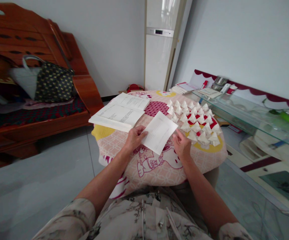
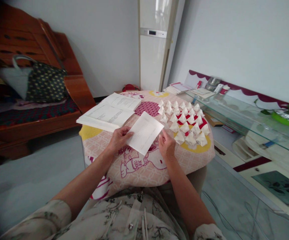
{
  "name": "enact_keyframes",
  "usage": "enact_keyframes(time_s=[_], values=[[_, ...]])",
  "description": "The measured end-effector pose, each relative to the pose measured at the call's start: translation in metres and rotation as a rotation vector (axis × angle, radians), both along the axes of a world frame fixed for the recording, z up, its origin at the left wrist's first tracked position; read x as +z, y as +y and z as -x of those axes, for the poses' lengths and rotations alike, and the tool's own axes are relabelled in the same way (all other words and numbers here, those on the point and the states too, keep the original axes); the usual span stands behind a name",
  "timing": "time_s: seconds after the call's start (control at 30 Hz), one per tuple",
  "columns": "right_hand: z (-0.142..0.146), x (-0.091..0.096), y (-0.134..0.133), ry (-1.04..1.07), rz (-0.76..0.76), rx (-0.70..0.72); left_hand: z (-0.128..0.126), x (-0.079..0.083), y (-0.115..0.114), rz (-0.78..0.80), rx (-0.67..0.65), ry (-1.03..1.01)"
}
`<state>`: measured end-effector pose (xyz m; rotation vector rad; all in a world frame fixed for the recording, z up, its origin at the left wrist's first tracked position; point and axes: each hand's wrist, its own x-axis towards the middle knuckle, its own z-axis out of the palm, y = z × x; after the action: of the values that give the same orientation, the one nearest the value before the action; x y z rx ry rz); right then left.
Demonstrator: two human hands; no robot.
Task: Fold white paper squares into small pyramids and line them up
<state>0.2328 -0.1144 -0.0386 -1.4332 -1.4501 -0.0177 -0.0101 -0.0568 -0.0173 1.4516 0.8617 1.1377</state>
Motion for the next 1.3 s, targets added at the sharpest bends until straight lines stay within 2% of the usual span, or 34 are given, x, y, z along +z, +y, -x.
enact_keyframes(time_s=[0.17, 0.33, 0.77, 0.93, 1.07, 1.17, 1.3], values=[[0.003, 0.008, -0.003, -0.042, -0.091, -0.014, 0.0, -0.002, 0.001, 0.011, 0.016, 0.006], [0.007, 0.018, -0.008, -0.089, -0.157, 0.101, 0.001, -0.003, 0.002, 0.003, 0.011, 0.033], [0.017, 0.025, -0.012, -0.217, -0.186, 0.237, 0.001, -0.003, 0.0, -0.013, 0.001, 0.059], [0.021, 0.026, -0.013, -0.235, -0.124, 0.337, 0.001, 0.007, -0.006, -0.147, -0.037, 0.07], [0.023, 0.025, -0.012, -0.224, -0.094, 0.387, 0.003, 0.012, -0.01, -0.243, -0.095, 0.155], [0.024, 0.022, -0.011, -0.188, -0.091, 0.362, 0.004, 0.009, -0.009, -0.182, -0.168, 0.182], [0.023, 0.016, -0.009, -0.163, -0.055, 0.201, 0.006, 0.007, -0.006, -0.15, -0.225, 0.199]])
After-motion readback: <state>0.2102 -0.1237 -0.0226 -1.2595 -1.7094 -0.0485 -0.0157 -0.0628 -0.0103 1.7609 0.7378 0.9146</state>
